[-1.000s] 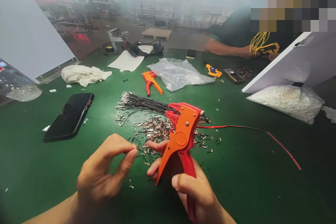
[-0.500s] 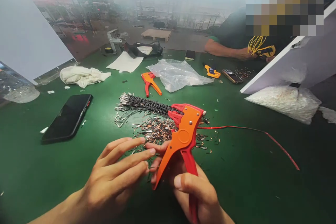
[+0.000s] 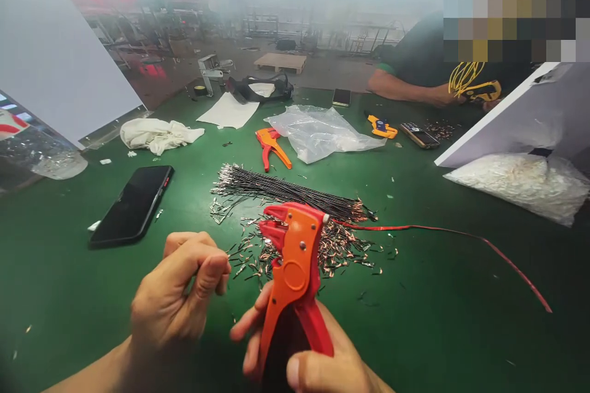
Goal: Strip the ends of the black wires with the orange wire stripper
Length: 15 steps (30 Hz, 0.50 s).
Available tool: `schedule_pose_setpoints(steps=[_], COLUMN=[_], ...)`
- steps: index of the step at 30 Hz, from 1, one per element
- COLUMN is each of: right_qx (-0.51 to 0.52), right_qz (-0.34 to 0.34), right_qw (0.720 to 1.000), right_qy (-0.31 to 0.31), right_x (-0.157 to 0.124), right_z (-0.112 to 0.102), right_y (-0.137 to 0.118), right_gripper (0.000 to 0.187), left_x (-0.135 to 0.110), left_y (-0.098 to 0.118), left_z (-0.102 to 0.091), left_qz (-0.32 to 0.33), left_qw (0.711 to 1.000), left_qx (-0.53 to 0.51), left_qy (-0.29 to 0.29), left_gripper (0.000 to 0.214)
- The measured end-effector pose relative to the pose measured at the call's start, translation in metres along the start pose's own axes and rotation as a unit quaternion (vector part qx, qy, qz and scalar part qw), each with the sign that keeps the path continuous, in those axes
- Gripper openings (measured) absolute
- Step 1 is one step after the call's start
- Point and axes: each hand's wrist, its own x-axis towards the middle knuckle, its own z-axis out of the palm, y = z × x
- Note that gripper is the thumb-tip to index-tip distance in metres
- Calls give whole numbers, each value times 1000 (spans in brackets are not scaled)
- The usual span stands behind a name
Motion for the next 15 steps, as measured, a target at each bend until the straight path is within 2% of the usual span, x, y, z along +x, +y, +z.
schedule_pose_setpoints(steps=[4, 8, 12, 15], right_qx=[-65, -76, -114, -158], right_qz=[2, 41, 61, 52], right_qw=[998, 996, 992, 986], right_qy=[7, 27, -2, -28], right_x=[-2, -2, 2, 4], right_z=[6, 14, 10, 5], right_y=[1, -2, 1, 3], right_gripper=[48, 51, 55, 49], left_x=[-1, -1, -5, -8], left_y=[4, 7, 9, 11], left_z=[1, 2, 5, 7], left_qz=[-15, 3, 10, -7], left_qw=[999, 999, 999, 999], left_qx=[-23, -27, -18, -22], left_qy=[-44, -47, -37, -34], left_gripper=[31, 31, 32, 34])
